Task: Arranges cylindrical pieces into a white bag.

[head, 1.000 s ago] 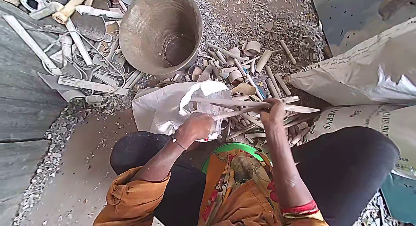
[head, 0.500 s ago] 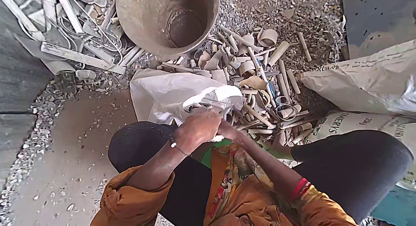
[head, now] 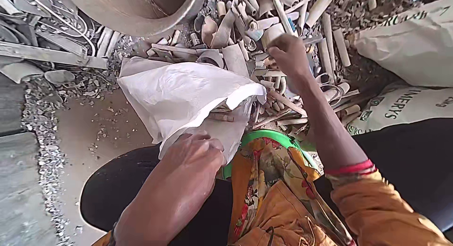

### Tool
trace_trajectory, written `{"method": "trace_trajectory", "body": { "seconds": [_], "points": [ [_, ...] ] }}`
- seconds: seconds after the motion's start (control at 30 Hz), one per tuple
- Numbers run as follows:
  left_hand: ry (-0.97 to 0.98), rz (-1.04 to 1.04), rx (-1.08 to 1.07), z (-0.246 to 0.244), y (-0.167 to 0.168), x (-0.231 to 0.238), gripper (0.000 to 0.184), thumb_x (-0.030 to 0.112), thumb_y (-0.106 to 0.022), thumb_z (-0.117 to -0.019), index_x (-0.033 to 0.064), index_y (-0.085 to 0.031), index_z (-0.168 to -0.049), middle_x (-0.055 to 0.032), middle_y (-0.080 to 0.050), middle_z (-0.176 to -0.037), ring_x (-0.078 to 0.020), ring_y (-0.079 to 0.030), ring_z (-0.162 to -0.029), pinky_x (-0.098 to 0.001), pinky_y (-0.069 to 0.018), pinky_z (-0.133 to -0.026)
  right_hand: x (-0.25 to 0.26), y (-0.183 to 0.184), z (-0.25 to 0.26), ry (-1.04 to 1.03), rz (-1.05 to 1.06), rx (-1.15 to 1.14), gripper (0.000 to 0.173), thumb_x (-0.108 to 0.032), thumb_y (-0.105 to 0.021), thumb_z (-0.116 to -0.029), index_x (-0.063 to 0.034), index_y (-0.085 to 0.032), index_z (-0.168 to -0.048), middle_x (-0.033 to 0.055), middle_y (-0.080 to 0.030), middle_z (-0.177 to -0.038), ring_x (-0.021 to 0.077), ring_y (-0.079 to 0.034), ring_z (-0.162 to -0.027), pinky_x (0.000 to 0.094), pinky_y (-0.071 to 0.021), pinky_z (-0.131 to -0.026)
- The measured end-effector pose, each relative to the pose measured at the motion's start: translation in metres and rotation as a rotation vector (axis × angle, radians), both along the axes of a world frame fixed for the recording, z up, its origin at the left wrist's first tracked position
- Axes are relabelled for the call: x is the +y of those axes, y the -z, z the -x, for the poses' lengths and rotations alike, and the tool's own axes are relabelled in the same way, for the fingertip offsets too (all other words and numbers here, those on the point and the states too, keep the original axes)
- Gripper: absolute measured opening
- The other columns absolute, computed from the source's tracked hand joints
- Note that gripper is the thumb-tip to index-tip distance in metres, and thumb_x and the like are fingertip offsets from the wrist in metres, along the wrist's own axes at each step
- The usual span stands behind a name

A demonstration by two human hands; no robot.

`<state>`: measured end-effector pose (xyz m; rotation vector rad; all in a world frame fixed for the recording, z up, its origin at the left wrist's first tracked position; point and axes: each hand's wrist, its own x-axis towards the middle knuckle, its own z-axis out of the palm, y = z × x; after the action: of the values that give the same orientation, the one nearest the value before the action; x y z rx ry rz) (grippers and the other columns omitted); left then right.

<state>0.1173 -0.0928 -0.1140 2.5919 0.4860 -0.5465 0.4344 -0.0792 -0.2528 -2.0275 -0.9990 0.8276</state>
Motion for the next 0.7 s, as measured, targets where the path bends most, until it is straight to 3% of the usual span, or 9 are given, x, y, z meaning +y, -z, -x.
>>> {"method": "trace_trajectory", "body": {
  "seconds": [0.07,0.13,0.2,0.27,0.33,0.4,0.43,0.57,0.7],
  "points": [
    [0.011,-0.020,-0.063,-0.002,0.003,0.004,0.018,0.026,-0.064,-0.0929,0.0200,-0.081,-0.090,0.0012,-0.078,-0.107,-0.0289,-0.071,-0.110,-0.0493,-0.0558,-0.094,0.036,0.021,-0.008,-0.111,0.086,-0.219,0.037,-0.007,-0.061,-0.0922,-0.0007,-0.064,-0.128,0.0216,-0.065,-0.128,0.0363,-0.063,-0.119,0.0557,-0.0491,-0.099],
    [-0.005,-0.017,-0.100,-0.007,0.007,0.009,0.019,0.027,-0.063,-0.0911,0.0203,-0.081,-0.088,0.0019,-0.078,-0.106,-0.0292,-0.071,-0.109,-0.0483,-0.0572,-0.092,0.070,0.049,-0.017,-0.238,0.160,-0.414,0.068,0.000,-0.068,-0.0827,-0.0106,-0.053,-0.148,0.0210,-0.046,-0.154,0.0463,-0.044,-0.139,0.0653,-0.0442,-0.102],
    [-0.029,0.022,-0.066,-0.016,0.006,0.012,0.014,0.024,-0.068,-0.0899,0.0182,-0.081,-0.089,-0.0003,-0.077,-0.107,-0.0322,-0.070,-0.110,-0.0507,-0.0576,-0.089,0.092,0.076,-0.026,-0.350,0.256,-0.530,0.089,0.001,-0.074,-0.0782,-0.0208,-0.041,-0.158,0.0184,-0.025,-0.168,0.0496,-0.022,-0.152,0.0730,-0.0350,-0.106],
    [-0.037,0.053,-0.015,-0.026,0.005,0.013,0.009,0.019,-0.073,-0.0883,0.0159,-0.081,-0.089,-0.0027,-0.077,-0.108,-0.0344,-0.069,-0.111,-0.0530,-0.0570,-0.086,0.096,0.098,-0.031,-0.383,0.251,-0.565,0.080,0.004,-0.072,-0.0795,-0.0190,-0.050,-0.152,0.0217,-0.034,-0.164,0.0510,-0.018,-0.153,0.0769,-0.0226,-0.111],
    [-0.021,0.039,0.037,-0.034,0.004,0.013,0.007,0.018,-0.075,-0.0888,0.0150,-0.081,-0.090,-0.0032,-0.077,-0.106,-0.0344,-0.068,-0.112,-0.0530,-0.0558,-0.085,0.092,0.104,-0.026,-0.369,0.203,-0.589,0.059,0.009,-0.065,-0.0850,-0.0110,-0.060,-0.140,0.0263,-0.047,-0.153,0.0513,-0.027,-0.150,0.0756,-0.0256,-0.112],
    [0.000,-0.007,0.056,-0.037,0.005,0.011,0.006,0.019,-0.075,-0.0888,0.0164,-0.080,-0.089,-0.0014,-0.077,-0.104,-0.0316,-0.069,-0.109,-0.0509,-0.0550,-0.084,0.080,0.097,-0.019,-0.381,0.114,-0.616,0.041,0.010,-0.064,-0.0862,-0.0015,-0.065,-0.126,0.0262,-0.058,-0.135,0.0476,-0.047,-0.136,0.0625,-0.0465,-0.100],
    [0.006,-0.027,0.056,-0.038,0.005,0.009,0.007,0.022,-0.075,-0.0895,0.0172,-0.080,-0.089,-0.0009,-0.077,-0.104,-0.0307,-0.069,-0.109,-0.0505,-0.0549,-0.085,0.071,0.091,-0.016,-0.409,0.067,-0.607,0.038,0.012,-0.062,-0.0865,0.0016,-0.066,-0.123,0.0252,-0.061,-0.131,0.0460,-0.052,-0.131,0.0585,-0.0503,-0.098],
    [0.008,-0.032,0.093,-0.039,0.001,0.007,0.012,0.025,-0.071,-0.0944,0.0167,-0.080,-0.093,-0.0027,-0.076,-0.106,-0.0300,-0.068,-0.111,-0.0503,-0.0529,-0.094,0.023,0.050,-0.008,-0.440,-0.231,-0.582,0.033,0.009,-0.050,-0.0959,0.0047,-0.066,-0.124,0.0245,-0.065,-0.131,0.0430,-0.057,-0.132,0.0515,-0.0490,-0.107],
    [-0.061,-0.087,-0.078,-0.047,-0.005,0.004,0.016,0.027,-0.069,-0.0966,0.0143,-0.079,-0.099,-0.0070,-0.075,-0.104,-0.0309,-0.071,-0.100,-0.0529,-0.0560,-0.085,-0.041,-0.050,0.010,-0.186,-0.447,-0.567,0.028,-0.006,-0.056,-0.1026,0.0016,-0.065,-0.128,0.0213,-0.067,-0.129,0.0307,-0.069,-0.113,0.0434,-0.0571,-0.096]
  ]
}}
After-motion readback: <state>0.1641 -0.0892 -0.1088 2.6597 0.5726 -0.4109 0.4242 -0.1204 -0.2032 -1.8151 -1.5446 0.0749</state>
